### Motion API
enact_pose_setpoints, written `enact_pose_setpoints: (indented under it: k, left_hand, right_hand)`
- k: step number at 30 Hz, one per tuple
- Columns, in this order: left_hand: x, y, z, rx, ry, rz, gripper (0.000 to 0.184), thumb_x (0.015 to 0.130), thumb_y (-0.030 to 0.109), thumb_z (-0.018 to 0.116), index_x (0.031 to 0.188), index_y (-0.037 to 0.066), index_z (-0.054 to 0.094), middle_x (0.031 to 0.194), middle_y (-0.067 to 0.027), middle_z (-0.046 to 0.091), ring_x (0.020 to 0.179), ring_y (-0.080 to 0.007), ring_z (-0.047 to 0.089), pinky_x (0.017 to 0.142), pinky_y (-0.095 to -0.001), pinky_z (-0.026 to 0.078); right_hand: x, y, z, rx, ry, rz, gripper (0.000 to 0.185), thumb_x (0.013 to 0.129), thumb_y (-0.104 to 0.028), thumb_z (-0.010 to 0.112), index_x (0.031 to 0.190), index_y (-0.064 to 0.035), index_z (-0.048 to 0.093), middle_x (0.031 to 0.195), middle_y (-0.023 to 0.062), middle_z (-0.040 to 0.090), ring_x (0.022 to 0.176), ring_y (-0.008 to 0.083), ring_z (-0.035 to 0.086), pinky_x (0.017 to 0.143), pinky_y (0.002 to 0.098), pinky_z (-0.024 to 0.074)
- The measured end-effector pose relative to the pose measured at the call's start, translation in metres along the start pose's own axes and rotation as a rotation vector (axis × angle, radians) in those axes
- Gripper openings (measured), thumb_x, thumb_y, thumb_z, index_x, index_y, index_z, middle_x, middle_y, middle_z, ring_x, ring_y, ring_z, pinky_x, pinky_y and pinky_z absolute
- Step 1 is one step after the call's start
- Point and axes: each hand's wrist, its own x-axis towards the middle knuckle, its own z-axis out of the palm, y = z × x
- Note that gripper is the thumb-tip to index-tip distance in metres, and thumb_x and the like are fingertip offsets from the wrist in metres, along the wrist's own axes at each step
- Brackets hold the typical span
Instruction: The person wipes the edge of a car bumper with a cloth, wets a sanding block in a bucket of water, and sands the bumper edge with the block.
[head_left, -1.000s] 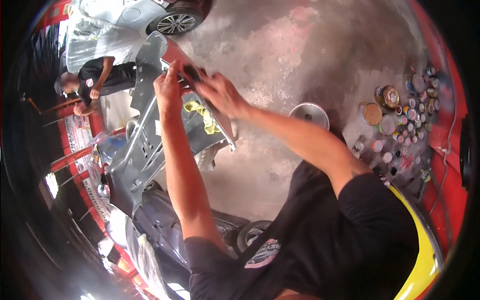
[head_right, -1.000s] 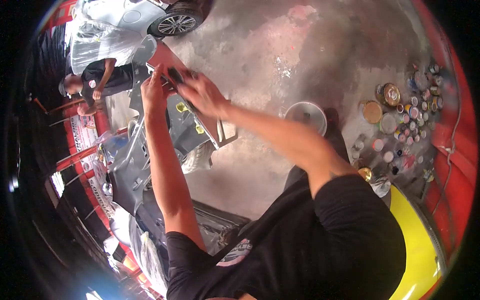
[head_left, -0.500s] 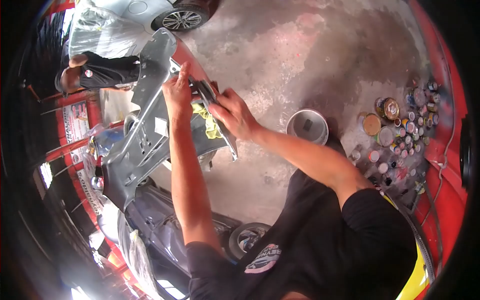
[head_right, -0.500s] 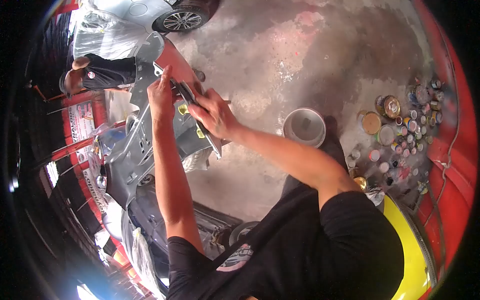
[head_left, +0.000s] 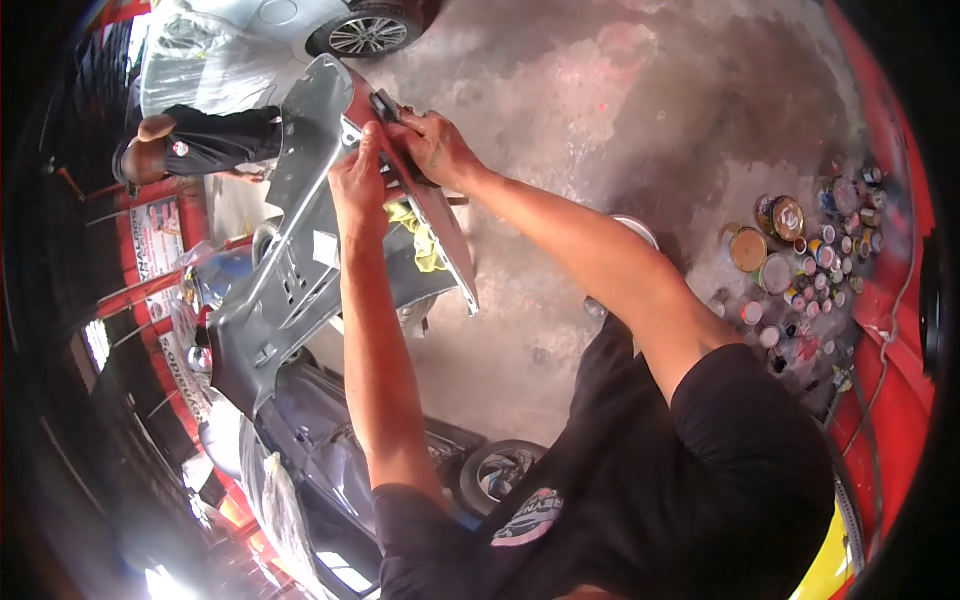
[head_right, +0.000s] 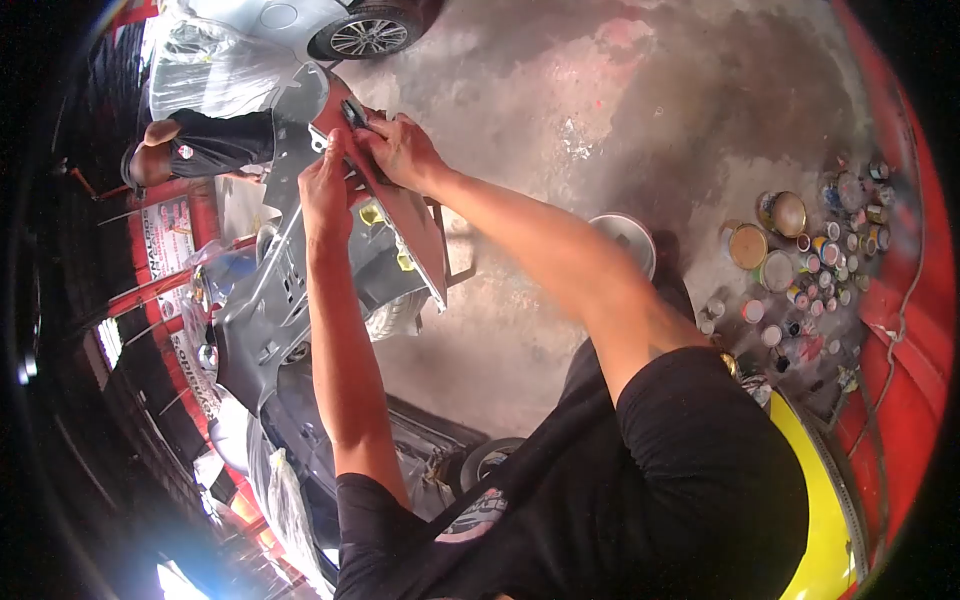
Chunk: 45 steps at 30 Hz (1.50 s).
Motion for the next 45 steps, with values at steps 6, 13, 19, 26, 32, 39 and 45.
enact_pose_setpoints:
  k: [6, 13, 19, 26, 32, 39, 45]
  left_hand:
    - [-0.001, 0.003, -0.005, -0.033, -0.07, -0.019, 0.051, 0.103, 0.045, 0.065, 0.101, -0.006, 0.072, 0.081, -0.012, 0.073, 0.063, -0.0196, 0.073, 0.052, -0.0317, 0.062]
    - [0.0, 0.01, 0.004, 0.043, -0.012, 0.027, 0.047, 0.105, 0.044, 0.06, 0.105, -0.002, 0.067, 0.089, -0.0118, 0.073, 0.066, -0.0207, 0.074, 0.054, -0.0326, 0.064]
    - [-0.004, 0.012, 0.004, 0.051, -0.044, -0.033, 0.045, 0.107, 0.044, 0.059, 0.105, 0.0, 0.064, 0.09, -0.0099, 0.073, 0.07, -0.0194, 0.073, 0.053, -0.0309, 0.06]
    - [-0.004, 0.007, 0.002, -0.013, 0.023, 0.017, 0.03, 0.105, 0.033, 0.064, 0.115, 0.005, 0.059, 0.091, -0.0084, 0.072, 0.067, -0.0174, 0.072, 0.051, -0.0314, 0.061]
    - [-0.011, 0.01, 0.0, -0.001, -0.045, -0.031, 0.032, 0.108, 0.037, 0.058, 0.116, 0.006, 0.062, 0.1, -0.0097, 0.074, 0.078, -0.0189, 0.075, 0.06, -0.0319, 0.061]
    - [-0.009, 0.007, 0.0, -0.075, -0.071, -0.064, 0.033, 0.109, 0.038, 0.057, 0.117, 0.007, 0.065, 0.103, -0.008, 0.075, 0.082, -0.0187, 0.074, 0.066, -0.0327, 0.061]
    - [0.0, 0.003, 0.0, -0.096, -0.054, -0.045, 0.03, 0.109, 0.028, 0.056, 0.115, 0.0, 0.065, 0.103, -0.0125, 0.074, 0.08, -0.0223, 0.076, 0.059, -0.034, 0.065]
  right_hand:
    - [-0.101, -0.054, 0.0, 0.094, 0.066, 0.041, 0.042, 0.102, -0.033, 0.056, 0.134, -0.0072, 0.066, 0.112, 0.0247, 0.068, 0.109, 0.0431, 0.059, 0.095, 0.0496, 0.049]
    - [-0.024, -0.02, -0.005, 0.07, 0.088, 0.003, 0.034, 0.101, -0.031, 0.057, 0.117, -0.0052, 0.072, 0.091, 0.0278, 0.071, 0.086, 0.0424, 0.07, 0.081, 0.0471, 0.0539]
    - [-0.036, -0.003, 0.003, 0.028, 0.093, -0.044, 0.039, 0.101, -0.031, 0.062, 0.131, -0.0061, 0.068, 0.101, 0.0275, 0.068, 0.1, 0.0381, 0.063, 0.09, 0.0452, 0.0511]
    - [-0.096, -0.059, -0.009, 0.033, 0.1, 0.0, 0.037, 0.102, -0.031, 0.058, 0.127, -0.0065, 0.07, 0.103, 0.0292, 0.068, 0.102, 0.0434, 0.065, 0.089, 0.0463, 0.0521]
    - [-0.005, -0.028, -0.009, 0.14, 0.046, 0.076, 0.038, 0.103, -0.034, 0.056, 0.123, -0.0047, 0.071, 0.091, 0.0283, 0.065, 0.099, 0.0406, 0.064, 0.089, 0.048, 0.0508]
    - [-0.088, -0.054, -0.002, 0.11, 0.143, -0.042, 0.04, 0.103, -0.035, 0.058, 0.131, -0.0094, 0.069, 0.096, 0.0275, 0.065, 0.096, 0.0394, 0.062, 0.09, 0.049, 0.0498]
    - [-0.014, -0.016, -0.005, 0.066, 0.052, 0.044, 0.04, 0.103, -0.038, 0.057, 0.119, -0.0034, 0.07, 0.102, 0.0245, 0.069, 0.093, 0.038, 0.065, 0.085, 0.0467, 0.051]
